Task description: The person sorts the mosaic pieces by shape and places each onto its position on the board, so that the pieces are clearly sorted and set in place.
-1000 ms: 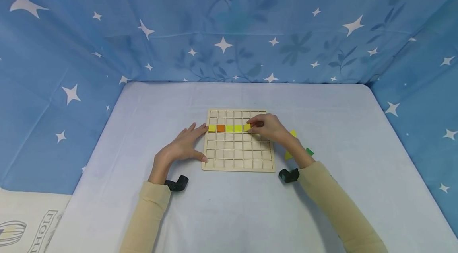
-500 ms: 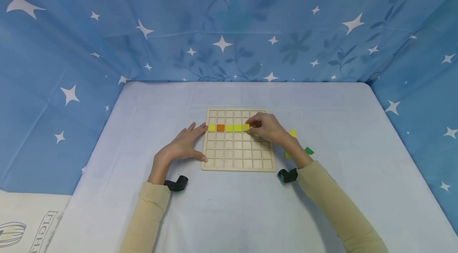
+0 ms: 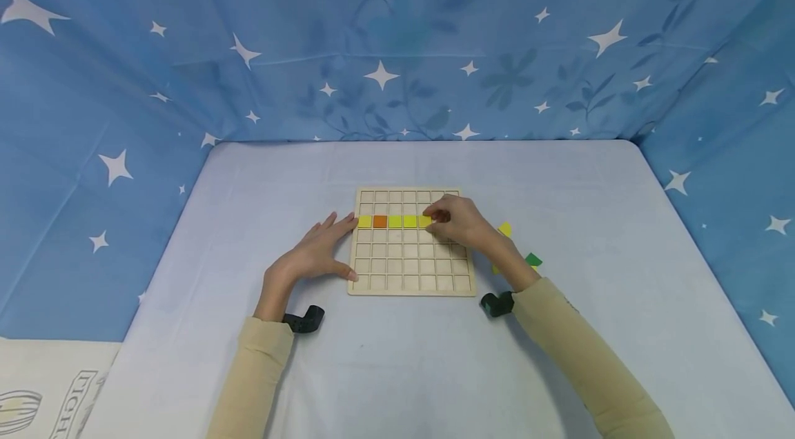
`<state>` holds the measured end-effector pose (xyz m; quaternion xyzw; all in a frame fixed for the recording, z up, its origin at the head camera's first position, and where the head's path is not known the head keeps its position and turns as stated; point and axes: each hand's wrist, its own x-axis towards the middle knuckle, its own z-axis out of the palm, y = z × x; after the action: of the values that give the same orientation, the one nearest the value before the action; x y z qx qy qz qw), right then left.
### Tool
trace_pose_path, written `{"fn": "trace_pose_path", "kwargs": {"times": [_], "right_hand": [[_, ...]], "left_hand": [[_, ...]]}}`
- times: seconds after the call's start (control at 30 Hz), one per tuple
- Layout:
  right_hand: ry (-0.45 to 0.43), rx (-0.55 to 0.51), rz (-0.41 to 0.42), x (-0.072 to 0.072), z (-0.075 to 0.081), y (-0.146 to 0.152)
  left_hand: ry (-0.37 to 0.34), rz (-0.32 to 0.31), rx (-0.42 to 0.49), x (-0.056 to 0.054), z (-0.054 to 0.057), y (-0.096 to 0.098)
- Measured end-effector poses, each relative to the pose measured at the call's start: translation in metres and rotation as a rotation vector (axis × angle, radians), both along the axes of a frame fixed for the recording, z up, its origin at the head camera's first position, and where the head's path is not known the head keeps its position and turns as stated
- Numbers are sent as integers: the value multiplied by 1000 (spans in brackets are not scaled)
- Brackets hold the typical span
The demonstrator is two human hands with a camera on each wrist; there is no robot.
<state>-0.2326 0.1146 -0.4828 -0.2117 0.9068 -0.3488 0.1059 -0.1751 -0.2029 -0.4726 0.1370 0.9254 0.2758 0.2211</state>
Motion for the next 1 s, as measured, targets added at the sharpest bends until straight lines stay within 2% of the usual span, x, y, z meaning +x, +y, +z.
{"fn": "trace_pose_path", "kwargs": {"times": [0.27, 0.53, 1.0], "right_hand": [[-40, -53, -17, 7, 10, 16], [29, -32, -13, 13, 18, 38], [34, 31, -106, 40, 13, 96]], "left_hand": [[-9, 1, 3, 0, -1, 2], [-13, 10, -6, 1, -2, 1], [-14, 6, -9, 0, 0, 2]]}}
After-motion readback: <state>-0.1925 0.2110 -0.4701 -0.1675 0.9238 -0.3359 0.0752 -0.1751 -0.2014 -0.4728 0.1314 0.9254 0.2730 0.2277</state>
